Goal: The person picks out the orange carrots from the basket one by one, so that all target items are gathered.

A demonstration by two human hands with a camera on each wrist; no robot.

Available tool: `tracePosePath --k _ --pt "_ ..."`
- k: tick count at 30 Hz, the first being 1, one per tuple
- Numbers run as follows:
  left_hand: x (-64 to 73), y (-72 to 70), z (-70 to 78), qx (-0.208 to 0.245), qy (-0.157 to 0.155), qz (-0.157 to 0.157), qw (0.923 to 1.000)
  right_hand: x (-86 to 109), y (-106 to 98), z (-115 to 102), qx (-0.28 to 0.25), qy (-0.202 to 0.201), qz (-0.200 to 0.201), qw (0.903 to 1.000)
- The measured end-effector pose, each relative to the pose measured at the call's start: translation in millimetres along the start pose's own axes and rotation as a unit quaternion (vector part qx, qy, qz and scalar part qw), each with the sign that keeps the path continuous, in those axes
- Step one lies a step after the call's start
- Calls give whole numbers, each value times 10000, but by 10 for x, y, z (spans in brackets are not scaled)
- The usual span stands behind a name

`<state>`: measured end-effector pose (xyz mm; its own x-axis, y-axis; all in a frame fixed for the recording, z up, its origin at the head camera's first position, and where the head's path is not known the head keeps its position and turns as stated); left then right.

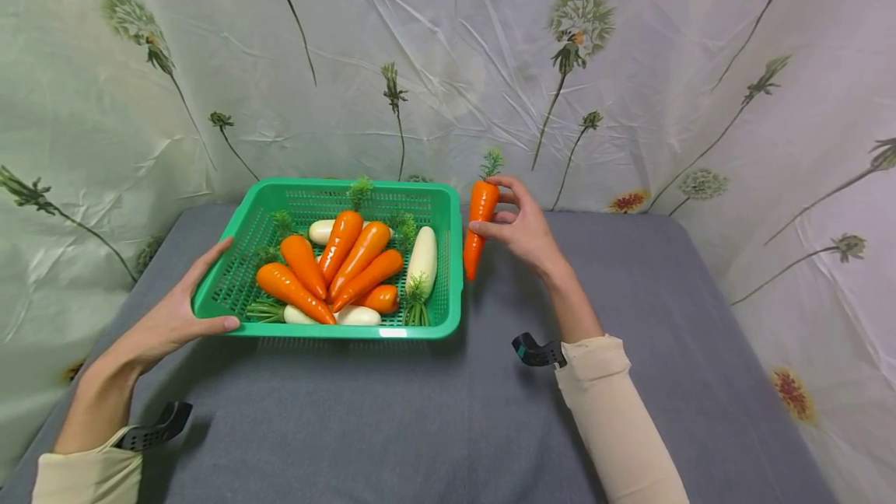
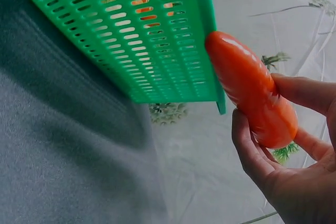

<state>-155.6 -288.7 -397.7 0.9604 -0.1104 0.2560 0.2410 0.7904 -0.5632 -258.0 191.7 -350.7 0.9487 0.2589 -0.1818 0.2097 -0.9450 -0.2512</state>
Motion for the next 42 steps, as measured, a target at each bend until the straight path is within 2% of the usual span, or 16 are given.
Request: tracePosePath --k 16,23,42 --pt "3 -2 2 57 0 40 10000 -2 -68 239 128 227 51 9996" --pt "5 7 7 94 -60 11 9999 25 -83 392 404 418 -60 9983" --pt "-4 13 -22 216 64 8 9997 51 13 715 399 673 -283 9965"
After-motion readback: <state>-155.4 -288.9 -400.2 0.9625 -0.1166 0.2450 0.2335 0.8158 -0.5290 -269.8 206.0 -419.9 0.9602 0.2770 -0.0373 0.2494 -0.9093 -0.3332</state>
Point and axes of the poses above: each hand's wrist, its own x-axis away from the middle knuckle, its own y-axis out of the palm, z = x × y, the point moved 4 cm from there along -x, towards the middle knuckle, and after that the axes turned 10 degrees about -y, right-handed, at the moved point
